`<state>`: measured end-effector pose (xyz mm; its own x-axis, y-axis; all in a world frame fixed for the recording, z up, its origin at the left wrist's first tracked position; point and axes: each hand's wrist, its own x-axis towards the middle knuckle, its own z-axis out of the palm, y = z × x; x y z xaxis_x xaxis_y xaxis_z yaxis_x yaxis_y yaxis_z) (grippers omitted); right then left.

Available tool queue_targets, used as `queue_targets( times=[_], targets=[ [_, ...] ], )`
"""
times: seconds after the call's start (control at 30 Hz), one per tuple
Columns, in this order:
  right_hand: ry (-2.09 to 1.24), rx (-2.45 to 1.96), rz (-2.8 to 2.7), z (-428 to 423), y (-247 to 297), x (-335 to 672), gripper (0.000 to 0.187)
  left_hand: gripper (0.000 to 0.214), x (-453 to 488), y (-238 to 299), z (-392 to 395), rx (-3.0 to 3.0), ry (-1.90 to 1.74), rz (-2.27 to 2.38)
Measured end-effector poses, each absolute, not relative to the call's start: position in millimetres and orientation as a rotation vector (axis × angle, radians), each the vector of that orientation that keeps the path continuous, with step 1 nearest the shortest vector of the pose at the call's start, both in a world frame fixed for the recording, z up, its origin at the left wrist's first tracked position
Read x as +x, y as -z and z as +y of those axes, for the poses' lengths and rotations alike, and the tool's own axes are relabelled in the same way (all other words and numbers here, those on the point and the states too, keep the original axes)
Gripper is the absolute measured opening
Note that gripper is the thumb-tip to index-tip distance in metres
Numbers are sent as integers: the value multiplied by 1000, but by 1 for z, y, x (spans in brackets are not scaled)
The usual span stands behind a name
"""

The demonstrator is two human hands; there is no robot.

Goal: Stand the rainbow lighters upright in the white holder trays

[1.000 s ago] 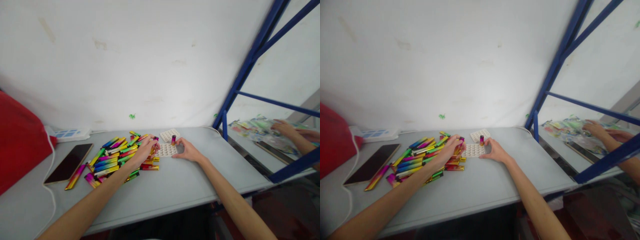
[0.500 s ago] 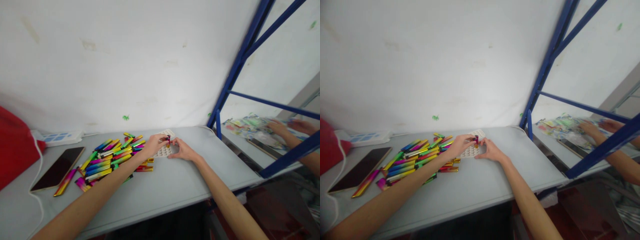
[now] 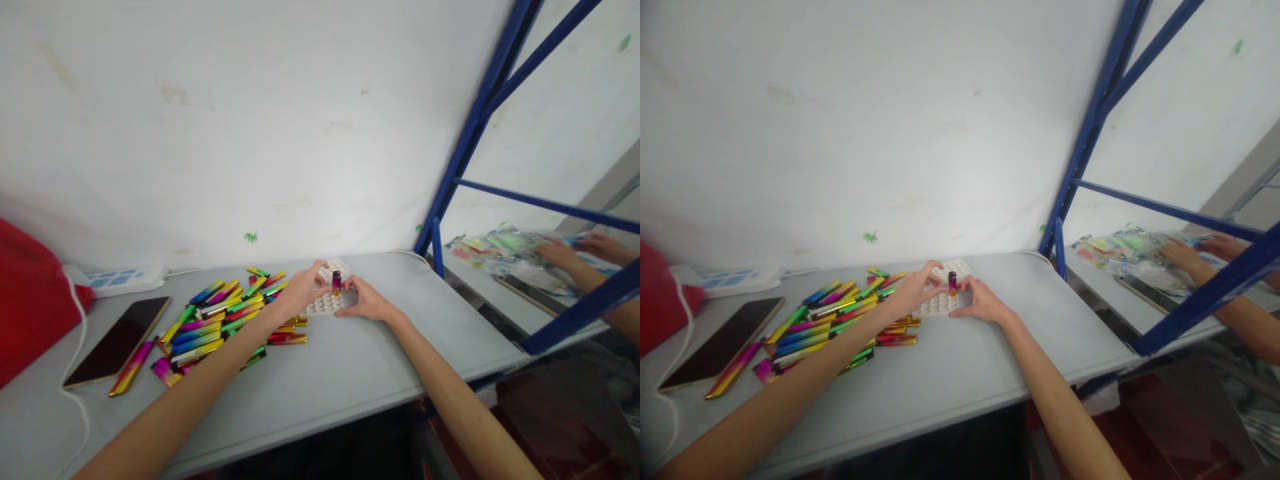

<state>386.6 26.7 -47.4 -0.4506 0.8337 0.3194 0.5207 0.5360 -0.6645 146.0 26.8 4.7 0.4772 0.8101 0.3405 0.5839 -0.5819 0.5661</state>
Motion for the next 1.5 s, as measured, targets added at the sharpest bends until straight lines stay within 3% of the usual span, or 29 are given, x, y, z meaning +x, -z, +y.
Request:
queue_targets(
  times=[0.1, 0.37, 0.67, 0.87, 1.17, 1.5],
  targets=[
    [-640, -1103, -2154, 26, 45, 386, 62, 24, 107, -7, 34, 2456, -716, 1315],
    [-651, -1125, -2159, 25, 43, 386, 62, 41, 40, -13, 32, 2566, -391, 1438],
    [-638, -1128, -2164, 23, 40, 386, 60, 36, 32, 1, 25, 2505, -541, 1401],
    [-645, -1138, -2176, 24, 42, 387, 61, 38, 31, -19, 19, 2337, -723, 1458],
    [-660, -1142, -2190, 23, 43, 388, 59, 33, 63, -27, -2, 1198, -1309, 964],
    [-643, -1149, -2189, 26, 49, 391, 59, 40, 96, -11, -22, 1065, -1055, 849]
  ],
)
